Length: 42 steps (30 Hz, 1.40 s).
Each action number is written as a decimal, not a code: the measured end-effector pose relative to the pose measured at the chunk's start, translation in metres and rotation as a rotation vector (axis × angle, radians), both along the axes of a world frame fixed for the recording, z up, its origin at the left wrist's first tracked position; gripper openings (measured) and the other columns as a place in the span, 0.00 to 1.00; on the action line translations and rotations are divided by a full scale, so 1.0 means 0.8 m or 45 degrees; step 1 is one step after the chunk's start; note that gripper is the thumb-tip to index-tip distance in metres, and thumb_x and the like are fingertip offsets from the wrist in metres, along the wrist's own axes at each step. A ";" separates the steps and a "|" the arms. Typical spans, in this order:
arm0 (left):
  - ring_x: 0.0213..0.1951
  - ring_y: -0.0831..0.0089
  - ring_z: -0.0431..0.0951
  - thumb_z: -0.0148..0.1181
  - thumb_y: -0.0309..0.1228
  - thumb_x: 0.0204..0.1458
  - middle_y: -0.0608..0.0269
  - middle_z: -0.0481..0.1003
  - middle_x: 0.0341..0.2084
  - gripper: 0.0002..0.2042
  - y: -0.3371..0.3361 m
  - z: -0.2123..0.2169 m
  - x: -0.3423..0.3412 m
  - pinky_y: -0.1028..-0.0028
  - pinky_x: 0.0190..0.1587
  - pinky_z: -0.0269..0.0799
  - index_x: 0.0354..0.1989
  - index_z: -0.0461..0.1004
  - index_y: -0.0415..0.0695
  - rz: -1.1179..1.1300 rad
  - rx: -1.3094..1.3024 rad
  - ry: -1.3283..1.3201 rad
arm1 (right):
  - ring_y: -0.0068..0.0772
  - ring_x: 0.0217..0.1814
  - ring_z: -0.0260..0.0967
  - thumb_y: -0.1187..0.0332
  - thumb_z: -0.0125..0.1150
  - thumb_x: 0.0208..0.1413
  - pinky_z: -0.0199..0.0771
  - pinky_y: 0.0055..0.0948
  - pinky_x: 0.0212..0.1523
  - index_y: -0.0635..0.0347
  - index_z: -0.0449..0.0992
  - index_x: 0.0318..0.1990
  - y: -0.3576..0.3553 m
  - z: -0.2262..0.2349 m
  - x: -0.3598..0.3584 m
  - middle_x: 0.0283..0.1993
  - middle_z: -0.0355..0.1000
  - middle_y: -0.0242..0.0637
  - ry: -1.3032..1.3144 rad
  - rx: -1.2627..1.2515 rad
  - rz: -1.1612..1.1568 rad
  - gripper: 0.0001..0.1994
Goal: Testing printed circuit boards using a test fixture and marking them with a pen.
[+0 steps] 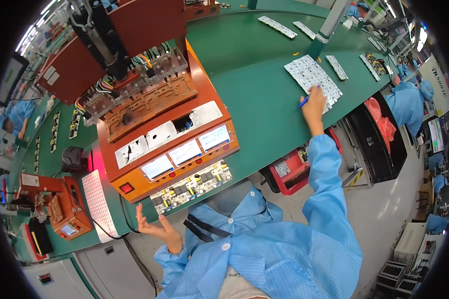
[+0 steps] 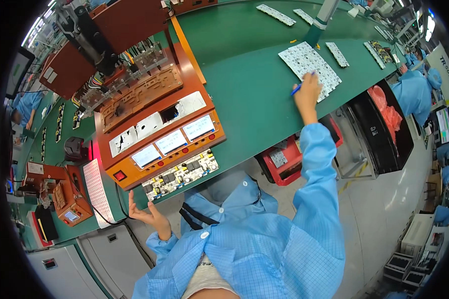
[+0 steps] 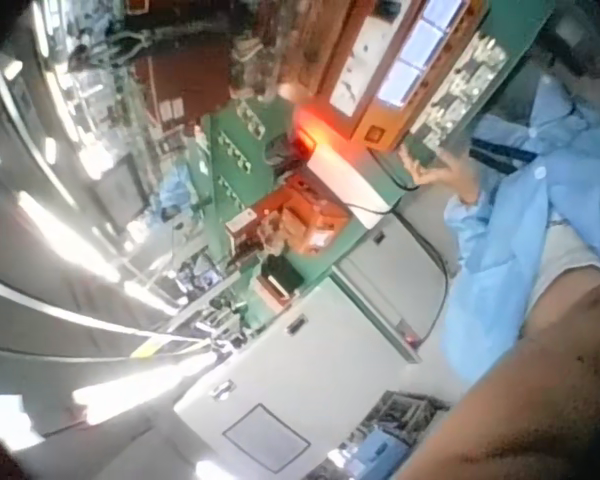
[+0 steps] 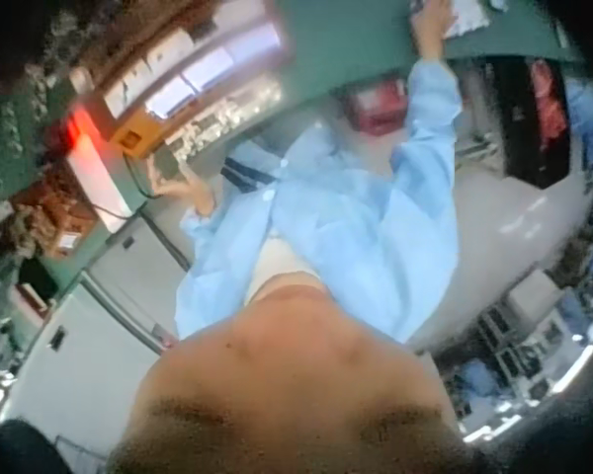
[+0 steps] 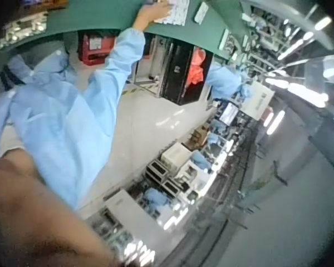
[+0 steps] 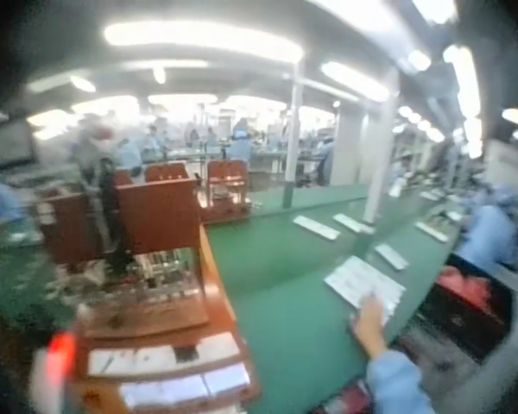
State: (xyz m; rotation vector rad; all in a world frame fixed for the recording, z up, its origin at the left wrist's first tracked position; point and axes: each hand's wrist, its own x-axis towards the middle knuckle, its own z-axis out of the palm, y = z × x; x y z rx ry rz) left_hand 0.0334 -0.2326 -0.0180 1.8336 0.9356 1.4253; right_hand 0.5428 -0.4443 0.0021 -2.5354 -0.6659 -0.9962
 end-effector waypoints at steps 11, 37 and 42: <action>0.54 0.51 0.67 0.53 0.24 0.50 0.48 0.71 0.46 0.07 0.021 0.092 0.048 0.57 0.58 0.59 0.38 0.69 0.38 -0.531 0.286 0.274 | 0.43 0.32 0.68 0.70 0.69 0.45 0.66 0.35 0.33 0.56 0.63 0.34 -0.001 0.018 -0.033 0.27 0.66 0.37 0.366 0.158 0.165 0.17; 0.58 0.58 0.67 0.71 0.31 0.36 0.56 0.70 0.54 0.34 0.133 0.140 0.117 0.55 0.63 0.52 0.56 0.66 0.43 -0.641 0.689 0.946 | 0.29 0.53 0.68 0.72 0.53 0.60 0.66 0.27 0.51 0.58 0.55 0.35 0.186 0.126 -0.265 0.53 0.70 0.57 1.116 0.558 1.483 0.11; 0.64 0.55 0.59 0.64 0.35 0.47 0.50 0.63 0.60 0.31 0.104 0.127 0.076 0.50 0.67 0.36 0.59 0.60 0.38 -0.145 0.491 0.756 | 0.35 0.56 0.69 0.78 0.56 0.53 0.67 0.26 0.47 0.60 0.56 0.34 0.166 0.089 -0.277 0.56 0.68 0.57 0.907 0.343 1.327 0.12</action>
